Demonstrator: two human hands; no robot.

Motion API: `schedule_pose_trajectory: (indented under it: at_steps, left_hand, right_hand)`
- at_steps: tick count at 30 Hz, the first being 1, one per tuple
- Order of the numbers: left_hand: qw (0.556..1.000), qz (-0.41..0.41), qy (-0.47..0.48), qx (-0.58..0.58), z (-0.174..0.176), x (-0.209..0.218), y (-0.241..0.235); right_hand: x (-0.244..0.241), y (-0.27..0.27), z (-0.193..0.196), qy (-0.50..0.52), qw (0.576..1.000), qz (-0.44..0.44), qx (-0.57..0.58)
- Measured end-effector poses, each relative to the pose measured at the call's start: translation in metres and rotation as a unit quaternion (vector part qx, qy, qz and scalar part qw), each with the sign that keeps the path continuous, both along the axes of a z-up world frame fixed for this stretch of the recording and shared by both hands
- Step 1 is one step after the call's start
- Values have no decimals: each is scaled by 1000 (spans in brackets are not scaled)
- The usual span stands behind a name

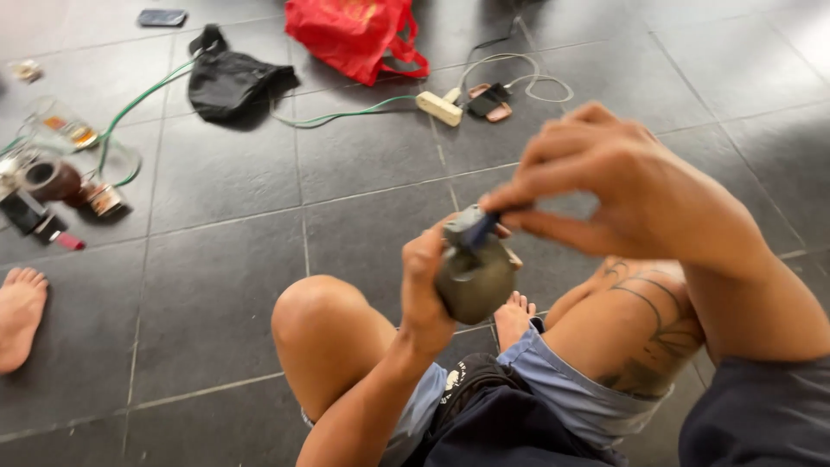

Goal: The person sits on the floor and uses a small brush to scrub the exterior and interior surfaces of a dark metal part. They rotate the object to access different areas and continue scrubbing until the end of the clip.

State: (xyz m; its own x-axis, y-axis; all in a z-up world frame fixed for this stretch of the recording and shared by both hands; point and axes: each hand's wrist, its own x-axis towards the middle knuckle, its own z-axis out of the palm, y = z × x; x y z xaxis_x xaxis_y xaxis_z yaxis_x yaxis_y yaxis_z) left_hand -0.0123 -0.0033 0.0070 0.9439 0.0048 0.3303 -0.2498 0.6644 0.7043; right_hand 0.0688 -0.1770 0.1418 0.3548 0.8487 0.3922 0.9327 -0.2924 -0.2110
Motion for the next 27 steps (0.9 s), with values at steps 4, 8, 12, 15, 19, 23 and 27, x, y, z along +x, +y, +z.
schedule_pose_trajectory:
  at_steps: [4,8,12,15,19,23,27]
  left_hand:
    - [983,-44,96,-147,-1,2,8]
    - [991,-20,83,-104,6,-2,9]
    - [985,-11,131,-111,-8,-2,6]
    - [994,-11,75,-79,12,-2,5]
    - [989,-15,106,-100,17,-3,8]
    - [987,-6,117,-107,23,-4,10]
    - [982,2,156,-104,14,-5,10]
  right_hand:
    - [-2,2,5,-40,998,-47,20]
    - [2,0,3,-3,999,-4,38]
    - [-18,10,17,54,993,77,68]
    - [1,10,7,22,999,13,39]
    - [-8,11,9,-22,999,2,50]
    - [-3,11,6,36,998,14,44]
    - [-16,12,14,43,996,34,68]
